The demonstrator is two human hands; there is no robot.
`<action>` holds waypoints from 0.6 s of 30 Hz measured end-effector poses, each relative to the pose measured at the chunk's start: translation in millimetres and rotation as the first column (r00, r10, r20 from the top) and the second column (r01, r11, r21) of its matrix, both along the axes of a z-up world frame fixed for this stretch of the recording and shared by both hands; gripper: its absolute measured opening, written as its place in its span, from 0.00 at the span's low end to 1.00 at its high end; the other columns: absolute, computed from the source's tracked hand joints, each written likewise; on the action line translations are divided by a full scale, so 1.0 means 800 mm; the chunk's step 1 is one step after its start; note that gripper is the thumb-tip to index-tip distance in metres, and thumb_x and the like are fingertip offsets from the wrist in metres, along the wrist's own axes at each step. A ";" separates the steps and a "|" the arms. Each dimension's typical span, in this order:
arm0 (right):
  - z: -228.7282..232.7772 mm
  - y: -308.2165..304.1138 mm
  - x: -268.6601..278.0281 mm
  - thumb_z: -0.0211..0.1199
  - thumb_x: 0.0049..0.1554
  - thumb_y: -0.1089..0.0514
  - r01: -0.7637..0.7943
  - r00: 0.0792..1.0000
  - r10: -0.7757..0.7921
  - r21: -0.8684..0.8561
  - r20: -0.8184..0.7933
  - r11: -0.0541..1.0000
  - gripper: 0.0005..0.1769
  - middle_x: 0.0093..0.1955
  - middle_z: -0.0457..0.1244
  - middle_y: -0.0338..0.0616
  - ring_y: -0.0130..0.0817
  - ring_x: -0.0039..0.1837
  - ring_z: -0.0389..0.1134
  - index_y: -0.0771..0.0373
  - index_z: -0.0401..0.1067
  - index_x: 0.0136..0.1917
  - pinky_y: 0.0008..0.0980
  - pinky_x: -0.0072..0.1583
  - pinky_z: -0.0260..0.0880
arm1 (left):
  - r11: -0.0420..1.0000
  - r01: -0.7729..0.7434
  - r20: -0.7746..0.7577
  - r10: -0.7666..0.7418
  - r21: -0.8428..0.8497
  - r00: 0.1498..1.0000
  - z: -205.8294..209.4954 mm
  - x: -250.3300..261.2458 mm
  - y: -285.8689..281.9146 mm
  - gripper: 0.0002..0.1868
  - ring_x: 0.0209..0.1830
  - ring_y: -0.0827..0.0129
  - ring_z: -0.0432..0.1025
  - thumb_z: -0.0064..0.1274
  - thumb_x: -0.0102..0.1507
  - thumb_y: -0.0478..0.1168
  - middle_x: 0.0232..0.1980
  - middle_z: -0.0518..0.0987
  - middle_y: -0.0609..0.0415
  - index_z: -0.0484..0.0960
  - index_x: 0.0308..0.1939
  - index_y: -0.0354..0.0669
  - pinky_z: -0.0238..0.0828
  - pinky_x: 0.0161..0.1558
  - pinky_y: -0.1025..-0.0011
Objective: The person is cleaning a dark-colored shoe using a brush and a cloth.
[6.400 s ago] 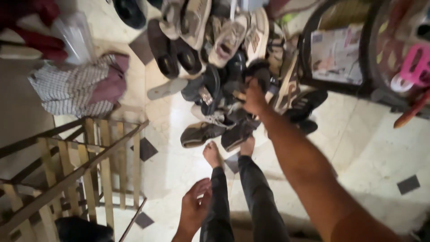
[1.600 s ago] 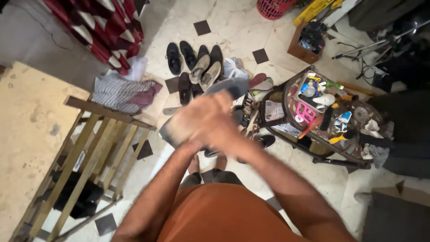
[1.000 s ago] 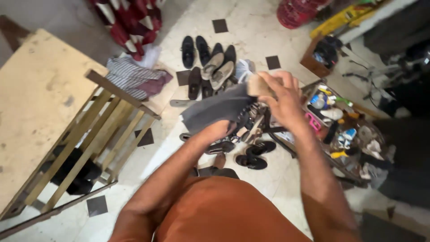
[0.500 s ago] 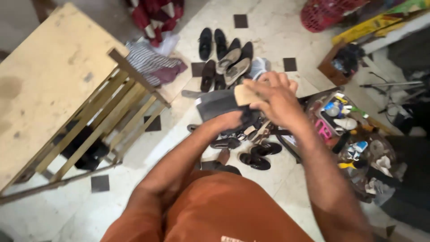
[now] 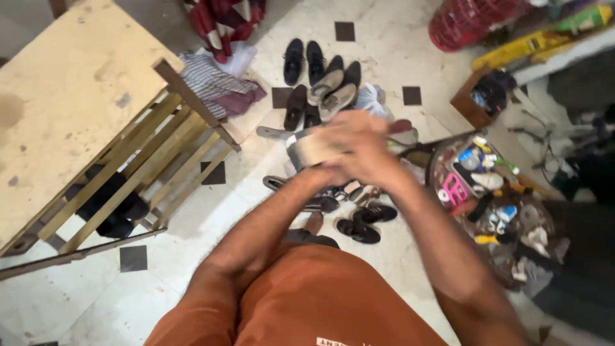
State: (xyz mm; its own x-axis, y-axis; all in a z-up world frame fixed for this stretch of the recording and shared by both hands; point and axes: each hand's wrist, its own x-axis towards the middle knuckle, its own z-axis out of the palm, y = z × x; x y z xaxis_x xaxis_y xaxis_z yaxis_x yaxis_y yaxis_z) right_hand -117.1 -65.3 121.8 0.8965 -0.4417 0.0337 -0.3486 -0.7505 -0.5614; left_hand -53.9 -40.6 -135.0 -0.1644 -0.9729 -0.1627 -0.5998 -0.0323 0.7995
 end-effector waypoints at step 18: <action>0.031 0.065 0.026 0.72 0.52 0.53 0.102 0.994 -0.095 -0.155 0.056 0.983 0.33 0.68 0.60 0.43 0.43 0.72 0.58 0.53 0.69 0.71 0.51 0.71 0.58 | 0.863 -0.268 0.718 0.504 -0.427 0.480 0.192 -0.006 0.029 0.11 0.59 0.43 0.70 0.47 0.63 0.35 0.52 0.76 0.36 0.78 0.49 0.45 0.69 0.56 0.46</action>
State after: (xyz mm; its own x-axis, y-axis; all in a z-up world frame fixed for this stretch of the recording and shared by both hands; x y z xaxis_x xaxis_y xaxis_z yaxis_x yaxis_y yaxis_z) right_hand -96.4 -13.6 146.8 0.8445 -0.5134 0.1525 -0.4005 -0.7944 -0.4567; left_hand -58.5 -17.5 18.7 0.3182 -0.9249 0.2082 -0.9469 -0.3208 0.0224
